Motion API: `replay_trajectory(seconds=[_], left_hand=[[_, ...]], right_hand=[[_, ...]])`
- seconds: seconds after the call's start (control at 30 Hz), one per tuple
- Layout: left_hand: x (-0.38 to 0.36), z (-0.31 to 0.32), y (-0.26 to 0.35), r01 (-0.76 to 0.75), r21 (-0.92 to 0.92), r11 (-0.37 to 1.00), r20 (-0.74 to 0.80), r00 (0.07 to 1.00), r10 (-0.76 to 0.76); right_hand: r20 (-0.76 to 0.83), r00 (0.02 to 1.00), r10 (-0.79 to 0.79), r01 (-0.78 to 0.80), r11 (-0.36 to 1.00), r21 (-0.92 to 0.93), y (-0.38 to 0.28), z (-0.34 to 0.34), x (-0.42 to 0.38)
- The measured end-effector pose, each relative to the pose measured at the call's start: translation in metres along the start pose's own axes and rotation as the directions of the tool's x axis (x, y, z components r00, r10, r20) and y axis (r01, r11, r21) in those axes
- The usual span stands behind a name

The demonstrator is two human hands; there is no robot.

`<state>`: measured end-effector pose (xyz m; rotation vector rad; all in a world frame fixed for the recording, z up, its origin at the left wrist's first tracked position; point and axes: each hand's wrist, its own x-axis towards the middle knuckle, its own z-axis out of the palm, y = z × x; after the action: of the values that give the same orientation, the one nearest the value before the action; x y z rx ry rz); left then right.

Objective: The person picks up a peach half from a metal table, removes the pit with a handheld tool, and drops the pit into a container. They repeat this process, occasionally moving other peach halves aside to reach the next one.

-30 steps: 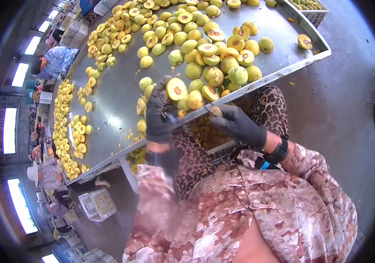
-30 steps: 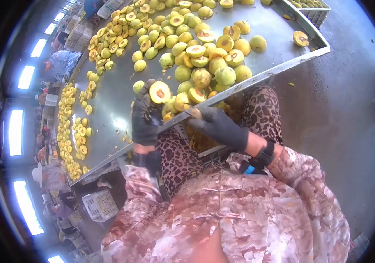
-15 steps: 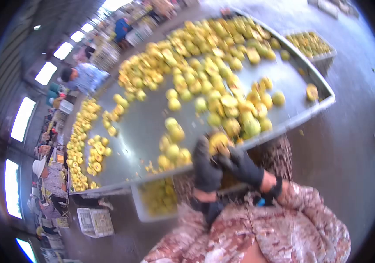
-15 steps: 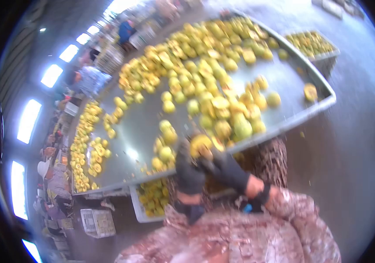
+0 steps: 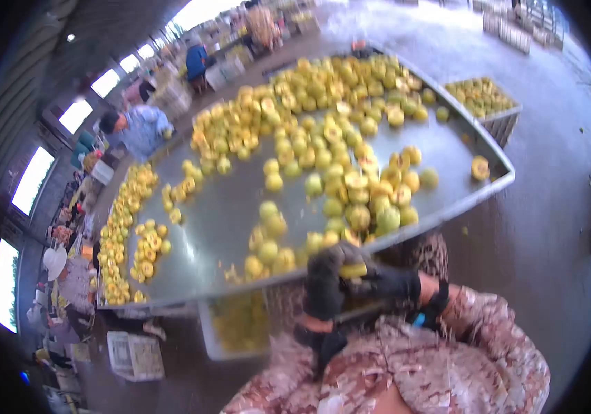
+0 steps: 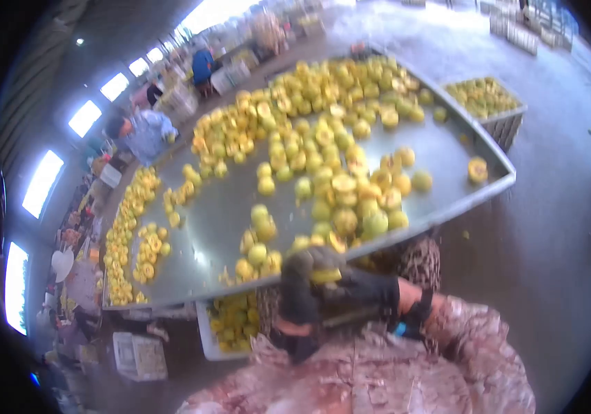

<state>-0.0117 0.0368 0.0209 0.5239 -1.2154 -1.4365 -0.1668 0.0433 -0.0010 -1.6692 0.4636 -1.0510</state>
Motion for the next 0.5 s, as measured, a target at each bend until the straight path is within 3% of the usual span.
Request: replay_trajectory(seconds=[0.07,0.1,0.13,0.17,0.2,0.23,0.27,0.3,0.33,0.4,0.47,0.5], left_hand=[[-0.012,0.004,0.023,0.059,-0.171,0.983,-0.1,0.992,-0.077],[-0.022,-0.004,0.033,-0.007,0.344,0.939,-0.2,0.977,0.08],[-0.037,-0.036,0.042,0.049,0.319,0.946,-0.321,0.945,0.059],[-0.053,-0.068,0.051,0.097,0.282,0.954,-0.436,0.899,0.037],[-0.071,-0.123,0.054,0.086,-0.318,0.944,-0.521,0.816,-0.25],[-0.072,-0.149,0.064,0.177,0.046,0.983,-0.625,0.773,-0.11],[-0.071,-0.173,0.073,0.278,0.391,0.878,-0.669,0.741,0.063],[-0.071,-0.223,0.074,0.274,0.845,0.459,-0.432,0.856,0.284],[-0.058,-0.262,0.069,0.138,0.983,-0.125,-0.094,0.947,0.307],[-0.002,-0.255,0.048,0.336,0.94,-0.062,-0.323,0.933,0.158],[0.05,-0.262,-0.001,-0.043,0.961,-0.273,0.065,0.995,0.072],[0.069,-0.27,-0.025,-0.039,0.967,-0.252,0.018,0.996,-0.083]], right_hand=[[0.209,0.976,0.069,-0.025,0.979,-0.204,0.061,0.004,-0.014],[0.254,0.949,0.186,-0.052,0.889,-0.455,0.045,0.006,-0.018],[0.288,0.91,0.298,-0.027,0.736,-0.676,0.029,0.009,-0.02],[0.271,0.815,0.513,-0.088,0.571,-0.816,0.057,0.013,-0.035],[0.194,0.694,0.693,-0.097,0.357,-0.929,0.081,0.012,-0.047],[0.146,0.725,0.673,-0.166,0.376,-0.912,0.086,0.011,-0.044],[0.096,0.75,0.654,-0.23,0.394,-0.89,0.088,0.009,-0.038],[0.052,0.763,0.645,-0.298,0.422,-0.856,0.087,0.015,-0.038],[0.052,0.792,0.609,-0.326,0.493,-0.806,0.084,0.021,-0.032],[0.023,0.845,0.535,-0.366,0.607,-0.705,0.078,0.027,-0.015],[0.051,0.856,0.515,-0.359,0.661,-0.659,0.085,0.031,-0.018],[0.061,0.859,0.507,-0.358,0.683,-0.636,0.087,0.03,-0.021]])
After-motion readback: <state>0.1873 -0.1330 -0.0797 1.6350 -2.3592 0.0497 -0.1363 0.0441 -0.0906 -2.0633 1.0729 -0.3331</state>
